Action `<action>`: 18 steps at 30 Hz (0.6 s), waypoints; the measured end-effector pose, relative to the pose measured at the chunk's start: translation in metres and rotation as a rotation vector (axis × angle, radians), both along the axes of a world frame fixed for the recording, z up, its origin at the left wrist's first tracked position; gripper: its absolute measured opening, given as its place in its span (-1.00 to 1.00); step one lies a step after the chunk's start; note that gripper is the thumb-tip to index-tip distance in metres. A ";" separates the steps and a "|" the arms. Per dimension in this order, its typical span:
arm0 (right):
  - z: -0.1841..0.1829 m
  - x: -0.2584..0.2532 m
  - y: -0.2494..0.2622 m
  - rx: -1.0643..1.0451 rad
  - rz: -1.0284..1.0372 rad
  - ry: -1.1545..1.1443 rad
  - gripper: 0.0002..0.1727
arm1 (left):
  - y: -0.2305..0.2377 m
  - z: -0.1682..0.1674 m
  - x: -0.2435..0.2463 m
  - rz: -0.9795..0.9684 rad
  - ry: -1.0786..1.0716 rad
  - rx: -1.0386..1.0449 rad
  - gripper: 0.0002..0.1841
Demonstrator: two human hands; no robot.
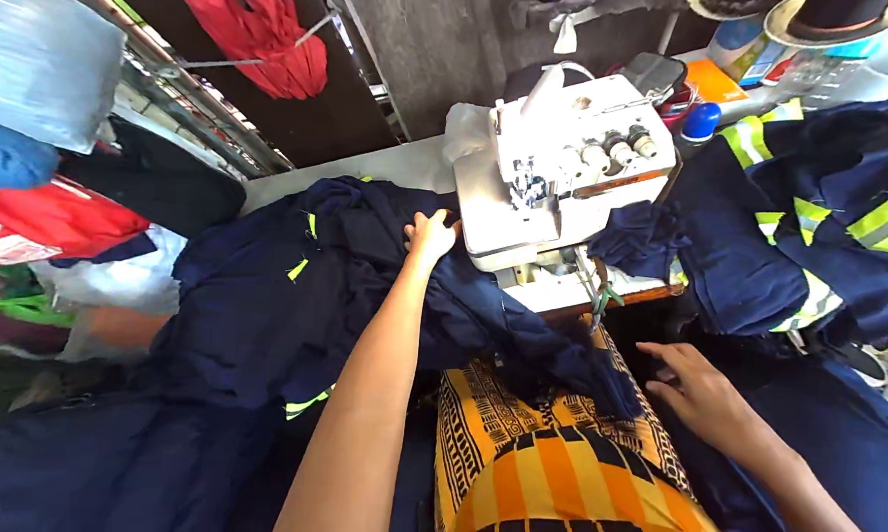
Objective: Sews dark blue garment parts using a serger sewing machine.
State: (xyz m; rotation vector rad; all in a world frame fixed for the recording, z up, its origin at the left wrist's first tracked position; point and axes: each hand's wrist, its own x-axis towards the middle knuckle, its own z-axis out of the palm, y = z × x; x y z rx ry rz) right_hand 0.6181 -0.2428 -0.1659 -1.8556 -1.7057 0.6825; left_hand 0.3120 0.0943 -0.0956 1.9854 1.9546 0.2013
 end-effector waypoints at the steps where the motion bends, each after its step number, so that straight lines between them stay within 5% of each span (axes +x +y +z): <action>1: 0.002 -0.002 0.003 0.041 0.005 0.004 -0.44 | -0.004 0.002 0.006 0.003 0.058 -0.034 -0.49; 5: 0.010 -0.012 0.014 0.163 0.108 0.016 -0.55 | -0.005 0.002 0.006 0.051 -0.048 0.053 -0.69; 10: 0.023 -0.003 0.023 0.297 0.134 0.074 -0.66 | -0.015 0.053 -0.037 0.154 -0.954 0.327 -0.68; 15: 0.099 -0.018 0.078 0.565 0.043 0.228 -0.63 | -0.083 0.171 -0.056 -0.336 -1.328 0.679 -0.89; 18: 0.168 -0.075 0.118 0.834 0.132 0.403 -0.28 | -0.107 0.219 -0.077 -0.592 -1.223 0.825 -0.84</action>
